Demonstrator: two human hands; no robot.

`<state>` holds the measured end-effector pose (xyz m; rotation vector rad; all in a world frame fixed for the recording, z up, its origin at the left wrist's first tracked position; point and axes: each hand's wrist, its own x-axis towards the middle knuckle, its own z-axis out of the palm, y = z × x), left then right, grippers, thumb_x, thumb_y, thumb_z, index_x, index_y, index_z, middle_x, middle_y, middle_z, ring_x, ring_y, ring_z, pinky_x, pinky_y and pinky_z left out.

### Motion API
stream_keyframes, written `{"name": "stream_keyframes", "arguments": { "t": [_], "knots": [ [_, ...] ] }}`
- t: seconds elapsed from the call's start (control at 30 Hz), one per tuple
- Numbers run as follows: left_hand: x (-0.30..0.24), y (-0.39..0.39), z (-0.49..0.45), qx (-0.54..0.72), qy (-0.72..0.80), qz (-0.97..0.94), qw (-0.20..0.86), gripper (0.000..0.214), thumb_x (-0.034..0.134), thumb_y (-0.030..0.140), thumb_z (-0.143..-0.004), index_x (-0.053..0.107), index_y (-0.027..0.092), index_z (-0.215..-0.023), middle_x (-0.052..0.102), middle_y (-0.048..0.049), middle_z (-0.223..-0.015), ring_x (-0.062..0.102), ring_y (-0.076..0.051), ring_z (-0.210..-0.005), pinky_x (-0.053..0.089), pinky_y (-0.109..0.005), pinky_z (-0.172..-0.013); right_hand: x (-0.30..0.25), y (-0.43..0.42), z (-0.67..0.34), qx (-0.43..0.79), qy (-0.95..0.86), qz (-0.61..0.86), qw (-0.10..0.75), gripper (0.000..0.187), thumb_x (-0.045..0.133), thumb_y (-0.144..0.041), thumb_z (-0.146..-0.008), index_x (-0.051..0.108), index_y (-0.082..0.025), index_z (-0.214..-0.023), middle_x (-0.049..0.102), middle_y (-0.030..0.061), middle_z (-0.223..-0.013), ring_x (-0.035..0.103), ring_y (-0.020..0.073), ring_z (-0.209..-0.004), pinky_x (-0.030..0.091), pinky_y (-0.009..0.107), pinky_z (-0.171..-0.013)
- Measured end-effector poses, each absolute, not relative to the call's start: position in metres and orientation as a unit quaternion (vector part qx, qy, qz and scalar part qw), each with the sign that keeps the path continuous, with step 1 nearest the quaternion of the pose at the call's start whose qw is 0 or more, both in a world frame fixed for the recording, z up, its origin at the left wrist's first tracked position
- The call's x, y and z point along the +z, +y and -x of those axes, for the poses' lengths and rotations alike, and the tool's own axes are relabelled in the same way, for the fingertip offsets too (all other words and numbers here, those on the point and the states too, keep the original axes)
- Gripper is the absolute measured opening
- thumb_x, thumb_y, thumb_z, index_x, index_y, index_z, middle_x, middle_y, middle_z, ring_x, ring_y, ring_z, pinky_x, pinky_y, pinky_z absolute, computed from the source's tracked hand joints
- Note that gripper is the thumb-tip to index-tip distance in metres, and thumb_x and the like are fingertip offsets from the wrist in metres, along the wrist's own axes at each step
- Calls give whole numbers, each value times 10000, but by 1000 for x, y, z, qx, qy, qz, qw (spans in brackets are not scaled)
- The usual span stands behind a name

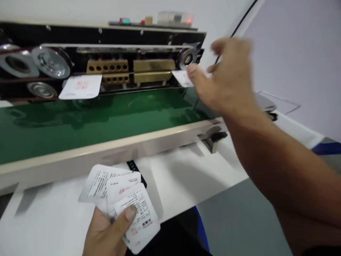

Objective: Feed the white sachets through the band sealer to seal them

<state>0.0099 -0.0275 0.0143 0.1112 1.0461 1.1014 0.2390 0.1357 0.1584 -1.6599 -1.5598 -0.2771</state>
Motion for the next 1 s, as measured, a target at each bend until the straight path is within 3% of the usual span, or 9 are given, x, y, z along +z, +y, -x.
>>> {"name": "stream_keyframes", "arguments": {
  "t": [0.07, 0.1, 0.13, 0.27, 0.43, 0.6, 0.73, 0.9, 1.0],
  "knots": [
    [17, -24, -13, 536, 456, -41, 709, 1040, 879, 177, -637, 311, 418, -1474, 760, 4, -987, 708, -231, -964, 584, -294, -836, 136, 92, -222, -160, -661, 579, 450, 290, 607, -336, -890, 522, -164, -1108, 523, 111, -1159, 541, 260, -1075, 483, 334, -804],
    [17, -23, -14, 551, 452, -41, 700, 1002, 864, 171, -661, 326, 412, -1470, 759, 2, -986, 712, -221, -945, 582, -291, -843, 120, 68, -212, -143, -690, 549, 449, 176, 570, -374, -924, 504, -224, -987, 528, 75, -1005, 561, 225, -881, 475, 349, -700],
    [16, -22, -14, 563, 447, -46, 694, 950, 842, 172, -695, 340, 410, -1465, 756, 0, -997, 712, -212, -940, 579, -288, -850, 102, 46, -202, -54, -732, 535, 419, 236, 601, -422, -913, 467, -248, -1000, 515, 64, -944, 541, 220, -814, 473, 360, -671],
    [2, -22, -7, 590, 404, -111, 691, 878, 787, 71, -721, 401, 406, -1435, 741, 1, -1064, 704, -208, -965, 576, -285, -859, 31, -10, -165, 237, -759, 497, 348, 539, 728, -462, -806, 401, -221, -1160, 501, 92, -1021, 556, 246, -855, 514, 397, -673],
    [-9, -21, -1, 603, 399, -123, 680, 716, 741, 144, -797, 457, 397, -1402, 736, -37, -1083, 699, -231, -1001, 596, -294, -804, 3, -12, -143, 293, -716, 510, 377, 255, 602, -250, -857, 451, -207, -1058, 520, 56, -966, 560, 221, -853, 489, 387, -682],
    [-5, -16, -9, 611, 430, -67, 661, 522, 734, 246, -826, 571, 330, -1315, 733, -64, -1129, 724, -198, -868, 567, -391, -910, 6, -6, -155, 347, -649, 507, 449, 155, 591, -231, -894, 498, -215, -1018, 550, 25, -936, 588, 176, -789, 495, 359, -682],
    [0, -13, -13, 610, 460, -65, 642, 499, 754, 249, -807, 605, 304, -1280, 742, -67, -1102, 726, -183, -798, 555, -422, -930, 7, 1, -176, 313, -704, 377, 514, 321, 531, -30, -814, 501, -226, -1066, 533, 51, -1107, 571, 219, -1043, 516, 406, -855],
    [1, -15, -11, 590, 479, -45, 648, 597, 782, 258, -777, 558, 317, -1327, 746, -80, -1050, 730, -212, -803, 575, -425, -877, 13, 11, -195, 268, -758, 348, 482, 352, 523, 34, -783, 590, -249, -981, 326, 25, -1403, 288, 318, -1378, 318, 576, -1116],
    [6, -15, -11, 576, 491, -53, 651, 616, 798, 291, -749, 564, 267, -1318, 751, -132, -968, 733, -269, -796, 603, -439, -773, 17, 14, -204, 312, -723, 354, 505, 295, 558, 31, -823, 635, -245, -894, 314, 8, -1410, 438, 256, -1261, 439, 474, -1033]
  ]
}}
